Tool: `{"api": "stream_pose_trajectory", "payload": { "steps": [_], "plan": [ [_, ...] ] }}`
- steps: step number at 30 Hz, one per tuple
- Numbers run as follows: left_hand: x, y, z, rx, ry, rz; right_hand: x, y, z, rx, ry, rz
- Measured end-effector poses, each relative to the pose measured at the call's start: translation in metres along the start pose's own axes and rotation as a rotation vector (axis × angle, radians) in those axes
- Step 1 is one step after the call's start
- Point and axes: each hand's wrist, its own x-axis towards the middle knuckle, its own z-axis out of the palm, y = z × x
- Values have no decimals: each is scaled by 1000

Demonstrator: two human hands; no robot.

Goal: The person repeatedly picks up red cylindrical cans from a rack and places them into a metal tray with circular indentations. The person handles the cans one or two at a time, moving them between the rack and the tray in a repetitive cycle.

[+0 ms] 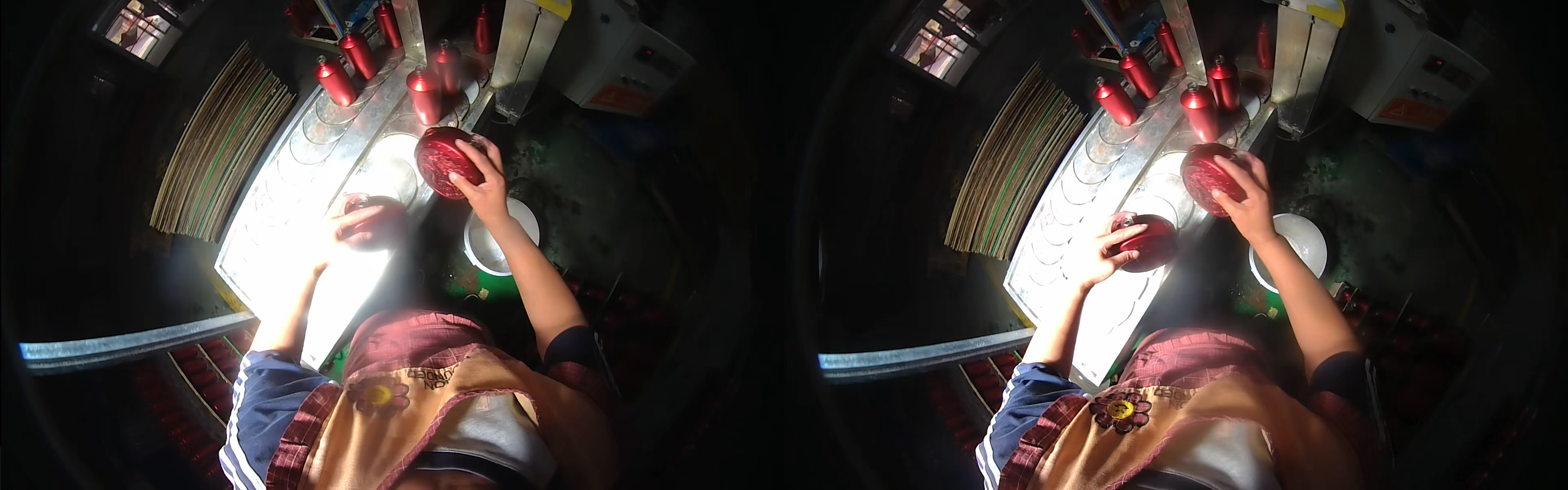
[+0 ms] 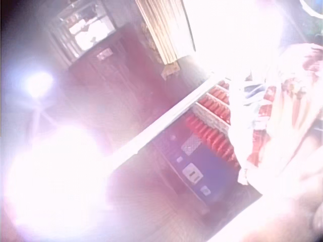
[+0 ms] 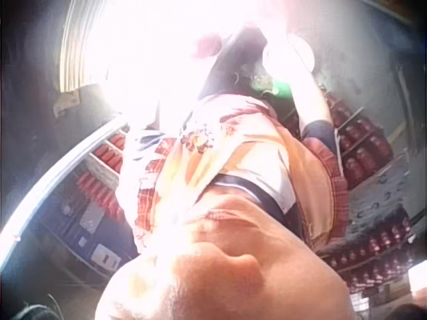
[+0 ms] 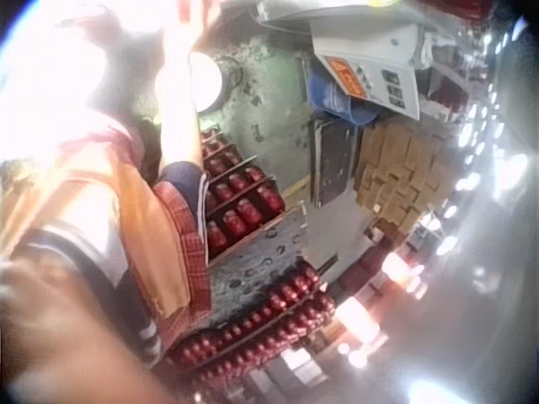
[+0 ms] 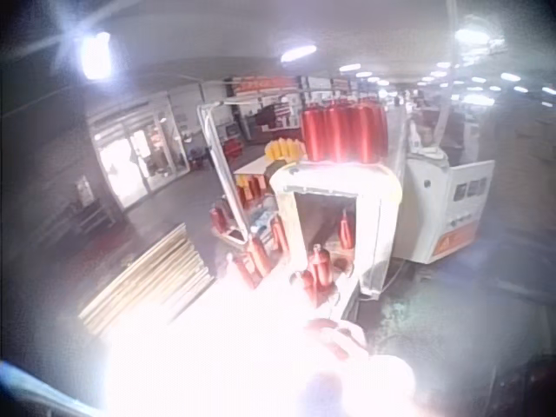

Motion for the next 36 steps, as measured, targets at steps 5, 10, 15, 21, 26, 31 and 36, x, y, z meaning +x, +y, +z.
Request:
{"api": "stream_pose_trajectory", "payload": {
  "steps": [5, 10, 15, 21, 26, 31, 36],
  "plan": [
    [63, -95, -27, 91, -118, 311, 26, 69, 117, -110, -164, -19],
    [159, -147, -12, -2, -278, 283, 57, 149, 150, -126, -293, 266],
    [222, -160, -3, -4, -307, 368, 85, 197, 134, -288, -287, 202],
    [274, -157, -4, 116, -216, 406, 113, 179, 78, -273, -250, 276],
    [287, -96, 2, -86, 34, 483, 9, 64, -87, -333, -5, 277],
    [284, -14, 120, -550, -115, 335, -150, -103, -295, -748, 522, 485],
    [291, 150, 287, -728, -494, 244, -278, -235, -458, -1100, 1020, 565]
  ]
}}
